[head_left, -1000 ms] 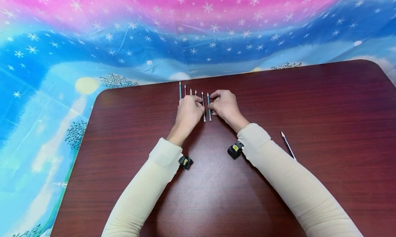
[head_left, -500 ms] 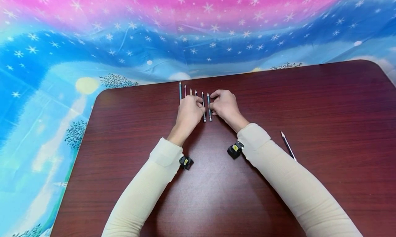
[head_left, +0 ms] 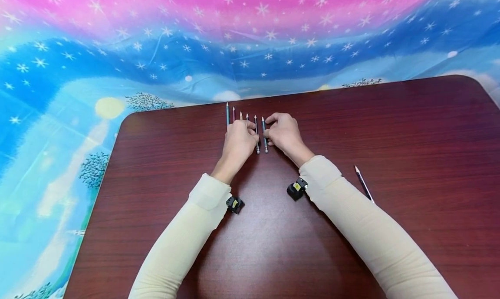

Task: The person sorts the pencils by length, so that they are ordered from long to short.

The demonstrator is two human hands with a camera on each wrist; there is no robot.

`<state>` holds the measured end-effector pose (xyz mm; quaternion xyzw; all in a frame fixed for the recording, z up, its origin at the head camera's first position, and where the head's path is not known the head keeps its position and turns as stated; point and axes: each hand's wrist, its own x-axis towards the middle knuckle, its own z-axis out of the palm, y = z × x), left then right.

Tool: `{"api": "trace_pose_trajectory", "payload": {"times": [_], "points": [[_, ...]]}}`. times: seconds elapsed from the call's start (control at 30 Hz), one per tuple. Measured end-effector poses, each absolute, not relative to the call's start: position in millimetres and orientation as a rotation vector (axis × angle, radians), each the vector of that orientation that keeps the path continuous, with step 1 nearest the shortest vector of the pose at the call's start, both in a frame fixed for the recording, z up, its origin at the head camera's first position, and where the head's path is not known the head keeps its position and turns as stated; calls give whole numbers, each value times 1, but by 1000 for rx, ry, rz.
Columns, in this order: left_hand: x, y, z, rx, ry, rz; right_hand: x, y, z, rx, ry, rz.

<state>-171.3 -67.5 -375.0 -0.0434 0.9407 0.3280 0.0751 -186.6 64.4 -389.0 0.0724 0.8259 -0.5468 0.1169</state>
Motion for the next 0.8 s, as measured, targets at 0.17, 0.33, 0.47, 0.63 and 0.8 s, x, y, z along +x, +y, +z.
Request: {"api": "trace_pose_trajectory", "payload": {"times": [0.17, 0.33, 0.47, 0.63, 0.8], "points": [[-171, -67, -375, -141, 2818, 979, -186, 65, -389, 214, 2421, -1600], [-171, -67, -375, -146, 2813, 986, -186, 64, -389, 217, 2419, -1603], [-171, -67, -375, -140, 2816, 990, -186, 64, -388, 220, 2420, -1605], [-171, -66, -375, -126, 2829, 987, -187, 64, -388, 225, 2432, -1607], [-171, -66, -375, -142, 2814, 988, -187, 64, -389, 223, 2436, -1601]]}}
